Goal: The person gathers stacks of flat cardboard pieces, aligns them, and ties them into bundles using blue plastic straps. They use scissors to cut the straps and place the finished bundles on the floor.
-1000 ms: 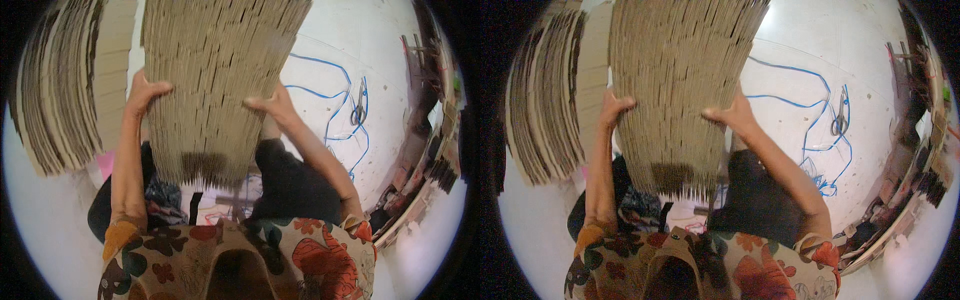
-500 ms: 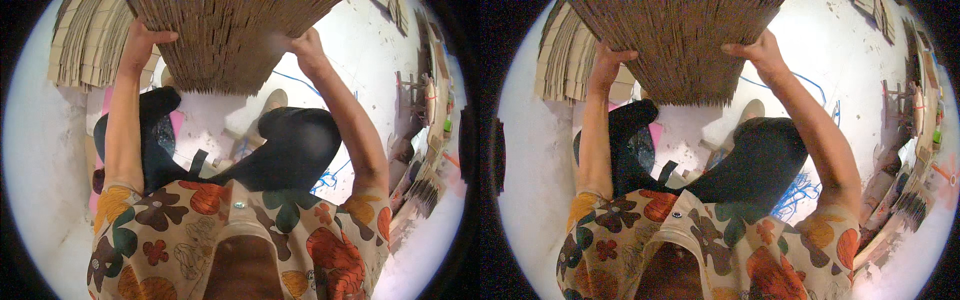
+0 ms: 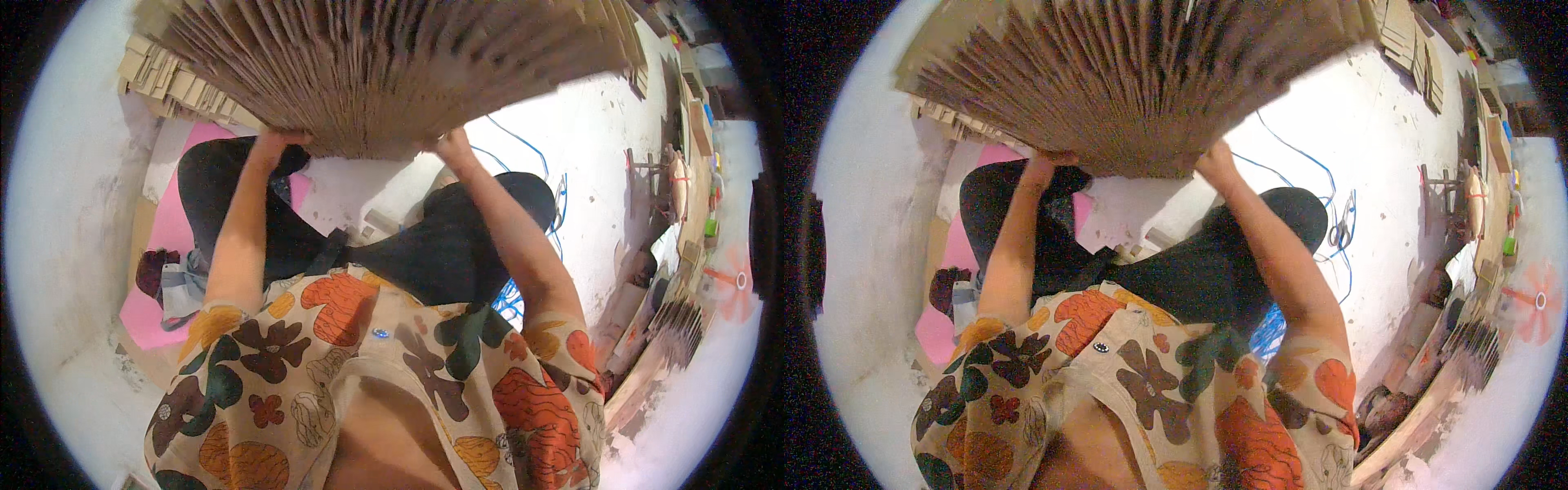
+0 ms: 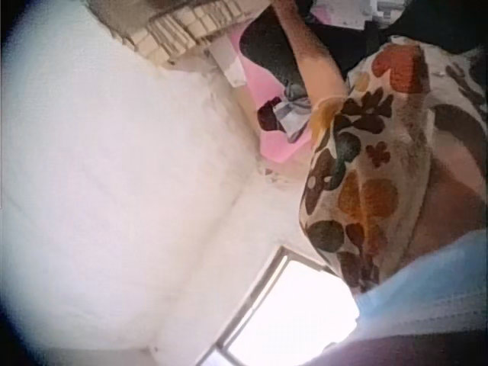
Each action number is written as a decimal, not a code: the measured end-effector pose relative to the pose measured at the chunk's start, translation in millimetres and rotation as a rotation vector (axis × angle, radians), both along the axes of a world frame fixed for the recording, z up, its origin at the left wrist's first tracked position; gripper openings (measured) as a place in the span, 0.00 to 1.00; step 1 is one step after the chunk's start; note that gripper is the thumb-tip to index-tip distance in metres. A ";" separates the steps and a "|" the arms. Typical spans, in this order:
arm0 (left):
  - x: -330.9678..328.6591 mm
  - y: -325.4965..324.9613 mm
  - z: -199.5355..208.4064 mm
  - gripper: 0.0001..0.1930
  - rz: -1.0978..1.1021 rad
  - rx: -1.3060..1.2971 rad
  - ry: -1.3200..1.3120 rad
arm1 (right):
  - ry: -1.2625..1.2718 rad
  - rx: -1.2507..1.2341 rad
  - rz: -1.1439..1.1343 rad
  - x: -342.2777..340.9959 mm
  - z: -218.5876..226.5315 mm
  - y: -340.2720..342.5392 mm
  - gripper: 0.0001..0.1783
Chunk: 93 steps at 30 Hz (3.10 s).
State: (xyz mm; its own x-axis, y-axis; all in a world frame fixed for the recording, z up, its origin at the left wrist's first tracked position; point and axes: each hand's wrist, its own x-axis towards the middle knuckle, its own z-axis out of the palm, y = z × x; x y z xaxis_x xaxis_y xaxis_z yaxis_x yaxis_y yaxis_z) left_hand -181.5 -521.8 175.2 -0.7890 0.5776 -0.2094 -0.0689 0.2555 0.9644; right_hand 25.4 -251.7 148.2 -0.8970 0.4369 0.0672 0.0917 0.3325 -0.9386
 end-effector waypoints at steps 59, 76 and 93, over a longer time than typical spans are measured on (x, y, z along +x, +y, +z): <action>-20.8 196.3 42.3 0.35 -0.349 -0.082 -0.030 | -0.293 -0.777 -0.206 38.7 47.4 110.4 0.38; -25.5 346.2 -190.4 0.34 -0.523 -0.414 -0.355 | -0.579 -0.913 -0.465 61.1 -190.8 190.8 0.37; -13.7 276.0 -207.8 0.37 -0.444 -0.292 -0.244 | -0.523 0.234 -0.951 76.7 -211.8 312.4 0.27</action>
State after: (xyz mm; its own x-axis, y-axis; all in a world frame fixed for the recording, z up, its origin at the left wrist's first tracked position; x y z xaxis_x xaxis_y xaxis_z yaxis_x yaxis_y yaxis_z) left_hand -195.2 -245.8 -32.7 -0.3933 0.7332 -0.5547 -0.1059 0.5632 0.8195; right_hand 102.1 60.7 -63.6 -0.1445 0.9882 -0.0509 0.7703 0.0801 -0.6326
